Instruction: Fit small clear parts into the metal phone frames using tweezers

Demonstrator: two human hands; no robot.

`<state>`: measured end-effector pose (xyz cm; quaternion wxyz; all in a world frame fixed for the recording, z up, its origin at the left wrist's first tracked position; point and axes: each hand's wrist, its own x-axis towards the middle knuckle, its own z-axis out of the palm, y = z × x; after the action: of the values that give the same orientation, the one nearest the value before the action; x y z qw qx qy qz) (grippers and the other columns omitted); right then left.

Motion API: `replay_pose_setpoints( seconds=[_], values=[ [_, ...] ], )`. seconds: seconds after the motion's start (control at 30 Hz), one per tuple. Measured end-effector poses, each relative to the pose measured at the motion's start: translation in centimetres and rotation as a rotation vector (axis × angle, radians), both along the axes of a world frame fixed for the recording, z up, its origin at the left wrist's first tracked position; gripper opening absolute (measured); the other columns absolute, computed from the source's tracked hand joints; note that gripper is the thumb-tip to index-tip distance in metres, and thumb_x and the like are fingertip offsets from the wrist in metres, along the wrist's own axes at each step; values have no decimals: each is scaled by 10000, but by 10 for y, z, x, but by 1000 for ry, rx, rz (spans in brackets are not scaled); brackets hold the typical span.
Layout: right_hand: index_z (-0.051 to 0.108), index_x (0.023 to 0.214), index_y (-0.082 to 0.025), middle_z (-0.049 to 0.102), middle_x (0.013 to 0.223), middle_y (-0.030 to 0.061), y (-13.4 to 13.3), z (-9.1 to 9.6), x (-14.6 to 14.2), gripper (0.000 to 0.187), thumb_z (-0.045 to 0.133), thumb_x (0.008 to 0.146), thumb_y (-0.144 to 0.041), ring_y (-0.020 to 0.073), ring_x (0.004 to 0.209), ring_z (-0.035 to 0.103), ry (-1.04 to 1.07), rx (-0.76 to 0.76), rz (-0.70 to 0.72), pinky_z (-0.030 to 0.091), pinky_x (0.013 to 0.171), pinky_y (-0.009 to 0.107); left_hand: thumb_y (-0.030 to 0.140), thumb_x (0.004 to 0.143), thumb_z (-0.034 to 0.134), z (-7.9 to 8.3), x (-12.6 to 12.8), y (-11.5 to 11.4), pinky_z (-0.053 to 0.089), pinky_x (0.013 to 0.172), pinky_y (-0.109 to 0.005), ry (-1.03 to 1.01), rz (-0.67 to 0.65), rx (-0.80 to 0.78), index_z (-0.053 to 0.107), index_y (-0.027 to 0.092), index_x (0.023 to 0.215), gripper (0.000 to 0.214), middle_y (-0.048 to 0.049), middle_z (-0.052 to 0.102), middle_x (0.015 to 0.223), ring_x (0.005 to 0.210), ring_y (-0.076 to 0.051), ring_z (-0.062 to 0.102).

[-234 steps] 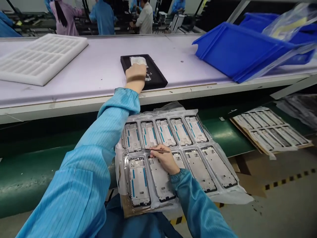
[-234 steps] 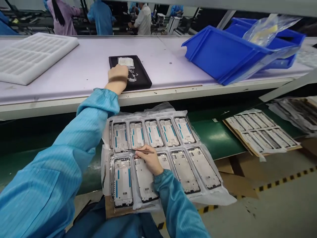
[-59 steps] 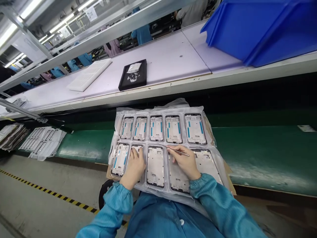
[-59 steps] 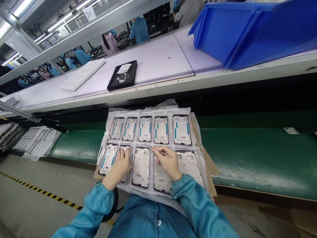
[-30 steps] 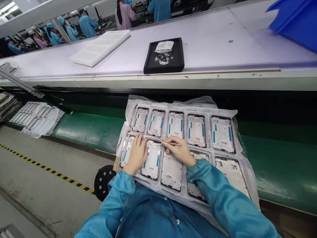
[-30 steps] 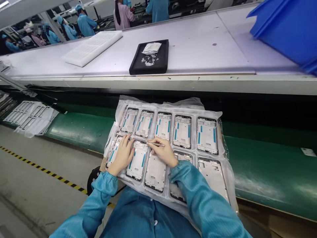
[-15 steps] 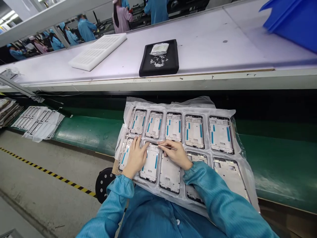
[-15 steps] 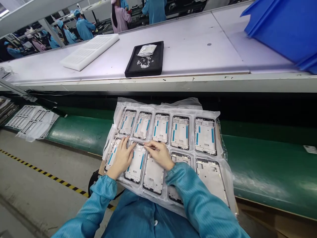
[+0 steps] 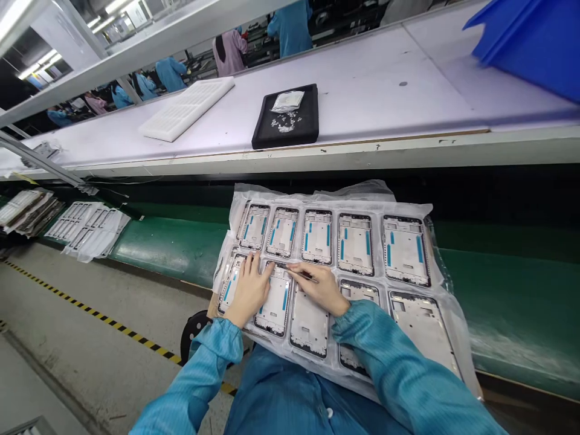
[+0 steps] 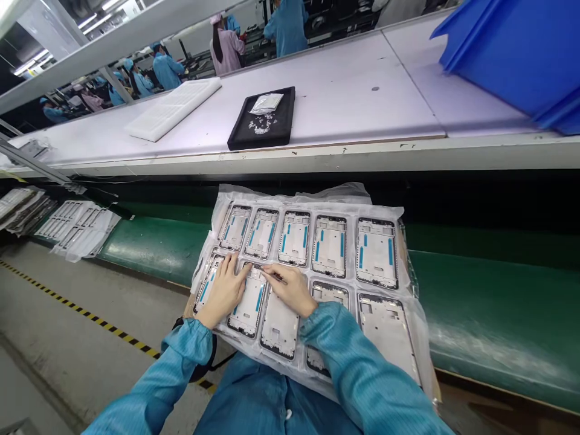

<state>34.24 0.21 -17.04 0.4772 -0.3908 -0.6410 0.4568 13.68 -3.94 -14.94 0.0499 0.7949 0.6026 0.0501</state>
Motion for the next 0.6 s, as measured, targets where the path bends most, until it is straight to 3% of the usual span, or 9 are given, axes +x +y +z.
replay_pose_setpoints(
  seconds=[0.6],
  values=[
    [681,685,-240,804,811,60,4,3,0,199,629,866,-305,267,790,774,7,33,-5,591,718,358,40,891,443,-2,0,-1,374,1130,-621,173,-39,33,514,203,1454,590,-208,378,1597,1503,-402,310]
  ],
)
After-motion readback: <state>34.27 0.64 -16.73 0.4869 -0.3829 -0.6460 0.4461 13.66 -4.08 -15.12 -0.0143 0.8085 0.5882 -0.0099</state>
